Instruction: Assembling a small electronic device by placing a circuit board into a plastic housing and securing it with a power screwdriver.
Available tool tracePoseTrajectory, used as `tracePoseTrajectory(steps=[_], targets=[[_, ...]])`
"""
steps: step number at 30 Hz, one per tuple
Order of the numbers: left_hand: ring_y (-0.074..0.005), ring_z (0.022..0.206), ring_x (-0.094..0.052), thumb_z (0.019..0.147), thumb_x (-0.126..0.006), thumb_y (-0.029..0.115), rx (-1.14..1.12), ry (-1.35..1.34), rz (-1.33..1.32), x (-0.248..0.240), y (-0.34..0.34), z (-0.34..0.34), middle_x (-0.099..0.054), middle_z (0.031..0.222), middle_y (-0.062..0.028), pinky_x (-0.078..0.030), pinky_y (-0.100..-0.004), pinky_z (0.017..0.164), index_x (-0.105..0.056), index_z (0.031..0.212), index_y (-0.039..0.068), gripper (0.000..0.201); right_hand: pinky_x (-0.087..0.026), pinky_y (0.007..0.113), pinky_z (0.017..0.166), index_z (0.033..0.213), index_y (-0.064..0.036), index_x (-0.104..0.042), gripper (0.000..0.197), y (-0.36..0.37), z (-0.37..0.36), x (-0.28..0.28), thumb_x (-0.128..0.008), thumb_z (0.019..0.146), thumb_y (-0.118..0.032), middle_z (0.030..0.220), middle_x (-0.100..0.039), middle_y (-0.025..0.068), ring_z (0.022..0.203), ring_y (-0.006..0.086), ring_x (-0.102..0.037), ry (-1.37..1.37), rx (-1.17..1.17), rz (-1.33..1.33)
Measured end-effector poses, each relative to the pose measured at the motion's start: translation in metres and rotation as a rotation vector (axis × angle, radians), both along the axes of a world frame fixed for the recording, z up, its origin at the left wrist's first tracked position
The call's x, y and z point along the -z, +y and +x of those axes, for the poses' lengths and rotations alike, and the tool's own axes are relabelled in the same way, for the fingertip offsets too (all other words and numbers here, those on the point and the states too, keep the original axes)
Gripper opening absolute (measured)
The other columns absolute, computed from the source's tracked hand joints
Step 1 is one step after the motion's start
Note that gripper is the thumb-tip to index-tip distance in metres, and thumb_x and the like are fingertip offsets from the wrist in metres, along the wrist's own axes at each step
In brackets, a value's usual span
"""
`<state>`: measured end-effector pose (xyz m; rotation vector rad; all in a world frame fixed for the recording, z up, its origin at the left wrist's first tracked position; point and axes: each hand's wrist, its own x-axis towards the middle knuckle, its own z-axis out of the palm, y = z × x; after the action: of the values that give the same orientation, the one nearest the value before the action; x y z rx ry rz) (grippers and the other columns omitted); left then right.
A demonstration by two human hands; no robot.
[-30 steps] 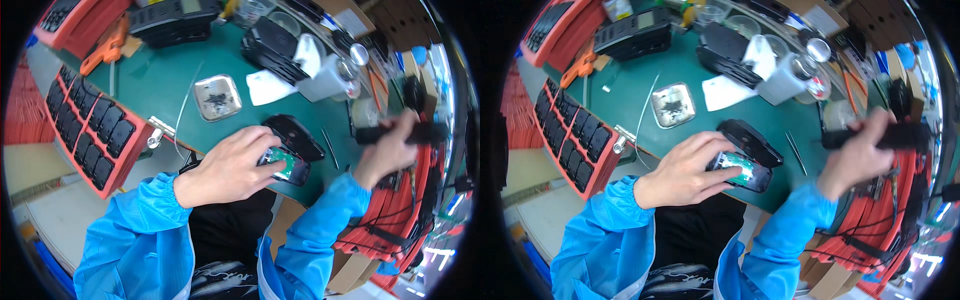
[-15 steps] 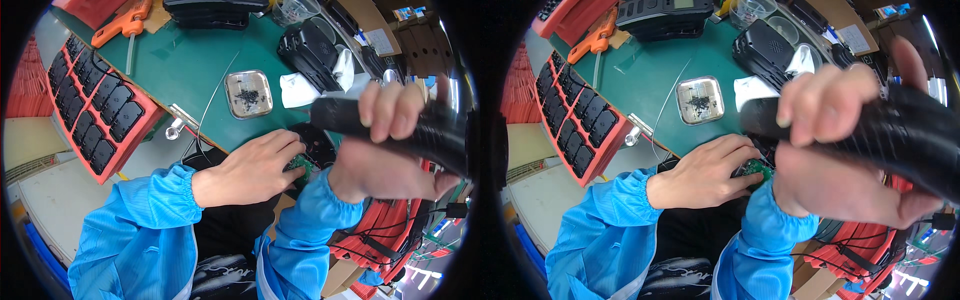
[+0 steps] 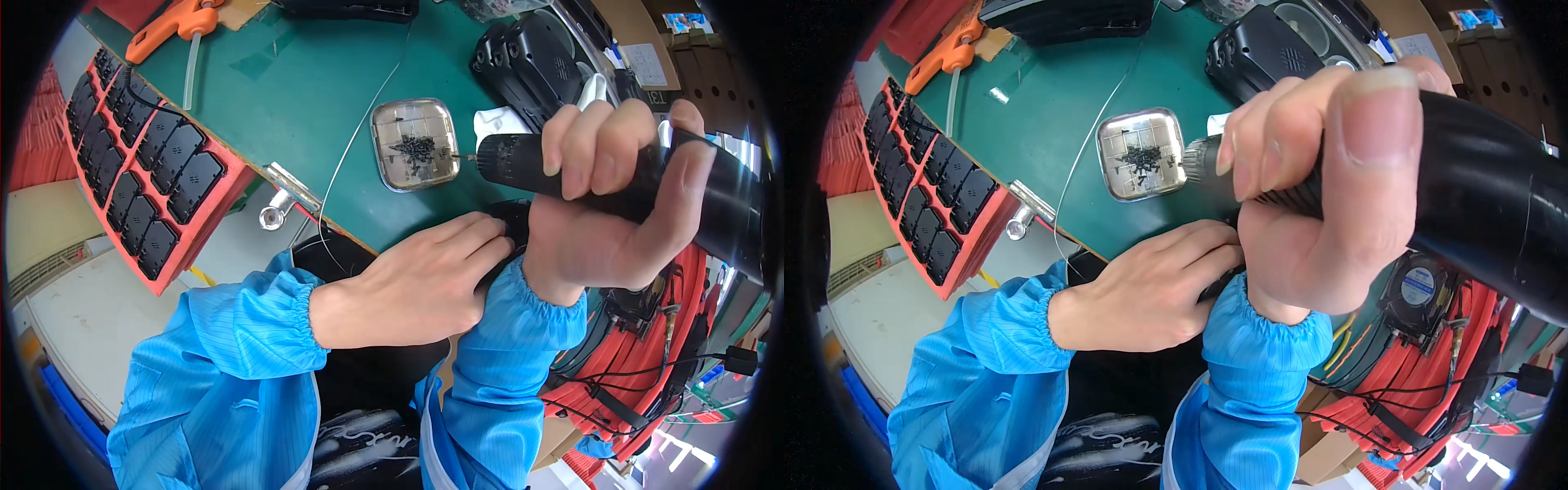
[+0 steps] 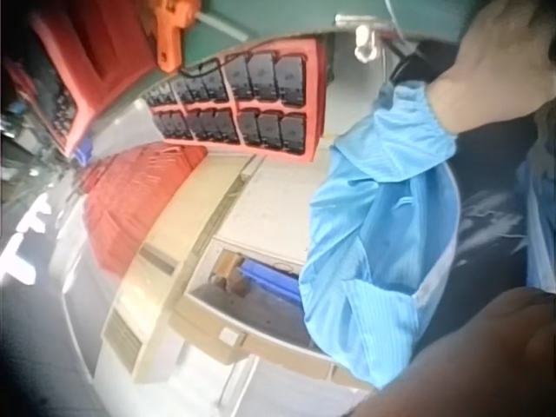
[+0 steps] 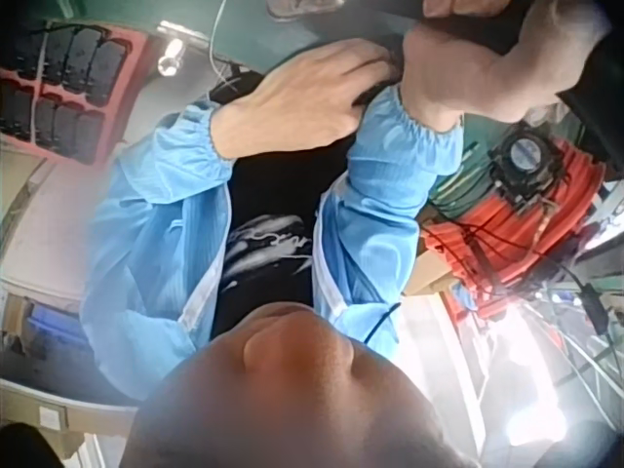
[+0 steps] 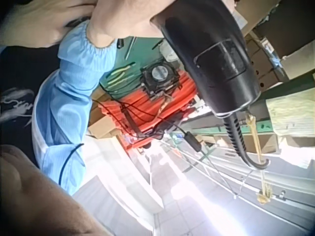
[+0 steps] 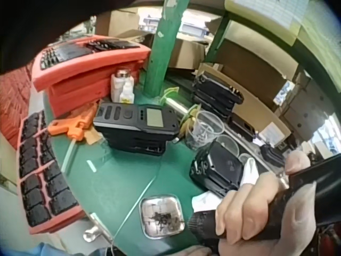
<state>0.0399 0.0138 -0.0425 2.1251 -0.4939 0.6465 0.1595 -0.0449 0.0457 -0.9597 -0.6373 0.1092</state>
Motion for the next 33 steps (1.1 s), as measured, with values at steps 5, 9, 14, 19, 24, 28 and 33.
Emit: tracePoseTrajectory(steps=[5, 9, 14, 19, 24, 28, 33], targets=[[-0.0408, 0.117, -0.061, 0.060, -0.069, 0.011, 0.035, 0.023, 0.011, -0.001, 0.001, 0.000, -0.066, 0.115, -0.0233, -0.051, -0.0453, 0.107, -0.074, 0.074, -0.010, 0.026, -0.036, 0.034, 0.054, 0.122, -0.0061, -0.055, 0.037, -0.001, 0.006, 0.003, -0.048, 0.105, -0.038, 0.065, -0.039, 0.0007, 0.052, 0.0138, -0.037, -0.184, 0.056, -0.160], [-0.0406, 0.117, -0.060, 0.060, -0.069, 0.012, 0.028, 0.014, 0.014, -0.002, 0.001, -0.001, -0.066, 0.115, -0.0232, -0.051, -0.0453, 0.107, -0.074, 0.074, -0.010, 0.026, -0.036, 0.034, 0.054, 0.121, -0.0063, -0.056, 0.034, -0.001, 0.005, 0.001, -0.049, 0.104, -0.035, 0.065, -0.038, 0.0005, 0.052, 0.0138, -0.037, -0.225, 0.069, -0.190], [-0.0399, 0.117, -0.060, 0.064, -0.070, 0.010, 0.053, 0.043, 0.013, -0.003, 0.004, -0.002, -0.064, 0.118, -0.0225, -0.051, -0.0450, 0.105, -0.070, 0.088, -0.010, 0.032, -0.036, 0.034, 0.054, 0.121, -0.0062, -0.056, 0.034, 0.005, 0.001, 0.006, -0.049, 0.103, -0.035, 0.066, -0.038, 0.0006, 0.052, 0.0139, -0.037, -0.064, 0.058, -0.071], [-0.0389, 0.118, -0.059, 0.073, -0.072, 0.005, 0.085, 0.094, -0.020, -0.004, 0.006, -0.002, -0.060, 0.123, -0.0212, -0.051, -0.0450, 0.103, -0.062, 0.118, -0.011, 0.049, -0.036, 0.034, 0.055, 0.121, -0.0060, -0.058, 0.035, 0.002, 0.003, 0.000, -0.052, 0.103, -0.035, 0.067, -0.041, 0.0010, 0.052, 0.0140, -0.037, -0.086, 0.084, -0.034], [-0.0405, 0.118, -0.060, 0.061, -0.069, 0.012, 0.026, 0.029, 0.014, -0.003, 0.002, -0.002, -0.066, 0.117, -0.0236, -0.052, -0.0452, 0.106, -0.074, 0.076, -0.010, 0.027, -0.037, 0.034, 0.056, 0.120, -0.0060, -0.059, 0.035, -0.010, 0.006, -0.007, -0.052, 0.103, -0.035, 0.067, -0.043, 0.0008, 0.053, 0.0136, -0.038, -0.060, -0.038, 0.040], [-0.0408, 0.118, -0.060, 0.062, -0.069, 0.012, 0.036, 0.051, 0.001, -0.004, 0.000, -0.002, -0.066, 0.117, -0.0237, -0.052, -0.0451, 0.106, -0.074, 0.076, -0.011, 0.027, -0.037, 0.033, 0.056, 0.119, -0.0055, -0.059, 0.035, -0.016, 0.007, -0.011, -0.051, 0.103, -0.036, 0.067, -0.043, 0.0004, 0.053, 0.0130, -0.039, -0.134, -0.133, 0.098], [-0.0405, 0.119, -0.060, 0.064, -0.070, 0.012, 0.041, 0.140, -0.111, -0.004, 0.003, -0.001, -0.065, 0.118, -0.0237, -0.052, -0.0451, 0.106, -0.074, 0.078, -0.011, 0.027, -0.036, 0.033, 0.055, 0.118, -0.0040, -0.059, 0.036, -0.010, 0.004, -0.008, -0.051, 0.102, -0.035, 0.067, -0.045, 0.0006, 0.052, 0.0127, -0.038, -0.117, -0.083, 0.097]])
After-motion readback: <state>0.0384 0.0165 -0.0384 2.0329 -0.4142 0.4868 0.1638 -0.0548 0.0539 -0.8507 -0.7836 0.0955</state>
